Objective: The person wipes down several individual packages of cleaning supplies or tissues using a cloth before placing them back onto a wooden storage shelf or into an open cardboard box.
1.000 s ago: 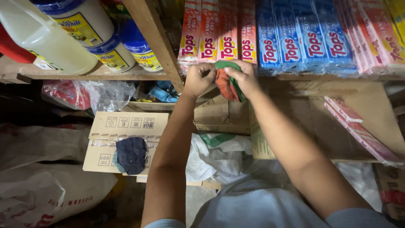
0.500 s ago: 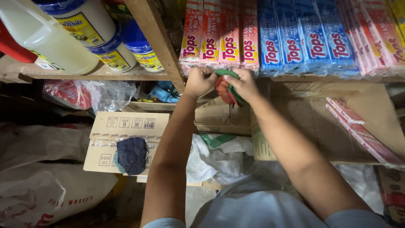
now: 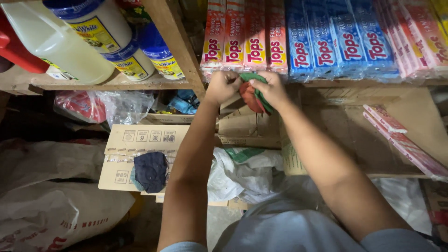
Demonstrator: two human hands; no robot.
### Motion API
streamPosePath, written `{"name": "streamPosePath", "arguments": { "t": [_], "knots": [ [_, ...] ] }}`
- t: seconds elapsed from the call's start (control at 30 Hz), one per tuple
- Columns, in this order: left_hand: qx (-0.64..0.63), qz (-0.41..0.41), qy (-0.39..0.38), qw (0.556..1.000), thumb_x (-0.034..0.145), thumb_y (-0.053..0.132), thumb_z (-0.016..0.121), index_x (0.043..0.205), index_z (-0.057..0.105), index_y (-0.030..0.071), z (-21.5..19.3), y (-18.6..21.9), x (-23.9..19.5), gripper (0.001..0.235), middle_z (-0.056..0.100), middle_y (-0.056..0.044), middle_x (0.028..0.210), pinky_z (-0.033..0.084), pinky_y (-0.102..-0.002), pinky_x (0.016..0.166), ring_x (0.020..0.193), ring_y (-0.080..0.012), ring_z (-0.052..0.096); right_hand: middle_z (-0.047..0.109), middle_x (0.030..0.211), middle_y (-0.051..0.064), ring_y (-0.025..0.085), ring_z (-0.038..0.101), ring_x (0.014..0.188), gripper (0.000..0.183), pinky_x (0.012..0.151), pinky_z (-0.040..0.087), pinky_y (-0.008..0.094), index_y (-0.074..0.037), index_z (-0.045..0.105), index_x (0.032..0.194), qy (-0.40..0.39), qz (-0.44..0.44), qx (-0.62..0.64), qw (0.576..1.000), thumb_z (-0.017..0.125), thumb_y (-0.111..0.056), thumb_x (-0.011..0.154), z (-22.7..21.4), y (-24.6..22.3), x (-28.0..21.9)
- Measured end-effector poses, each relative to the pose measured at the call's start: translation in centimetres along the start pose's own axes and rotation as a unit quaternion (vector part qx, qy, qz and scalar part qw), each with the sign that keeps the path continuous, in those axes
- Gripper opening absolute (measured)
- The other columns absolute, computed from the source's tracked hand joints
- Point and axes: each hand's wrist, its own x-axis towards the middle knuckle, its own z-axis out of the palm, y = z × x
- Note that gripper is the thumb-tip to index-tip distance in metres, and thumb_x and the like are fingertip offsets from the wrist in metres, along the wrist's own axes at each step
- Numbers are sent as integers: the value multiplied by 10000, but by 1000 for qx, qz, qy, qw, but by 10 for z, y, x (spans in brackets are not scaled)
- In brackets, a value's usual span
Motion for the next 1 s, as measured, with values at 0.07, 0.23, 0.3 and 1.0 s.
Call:
{"name": "streamPosePath", "arguments": {
  "t": [0.07,0.23,0.3,1.0],
  "knots": [
    [4,4,11,1000,864,135,708,774,713,3,-5,9,4,159,598,-159,597,461,-345,523,509,-139,561,722,944,14,78,643,846,173,773,516,227,16,729,1090,-3,-51,-39,998,681,-104,975,5,-16,0],
    [-20,-1,45,999,889,129,706,752,704,5,2,10,9,185,612,-135,591,455,-333,524,529,-109,556,741,891,5,101,701,788,216,752,570,250,-20,701,1090,27,14,7,1000,685,-142,912,8,-30,7],
    [-25,-8,67,997,888,126,708,742,686,-6,2,8,12,198,620,-123,592,460,-320,526,531,-91,551,735,901,9,88,658,820,204,791,516,241,1,737,1074,21,-17,-53,998,683,-142,940,3,-23,13],
    [48,-38,87,994,816,142,709,876,753,29,-20,-9,-16,136,688,-202,711,567,-400,615,615,-300,714,718,912,8,86,640,814,249,755,523,251,-3,738,1139,-40,-34,-27,998,680,-163,958,41,22,23]
  ]
}}
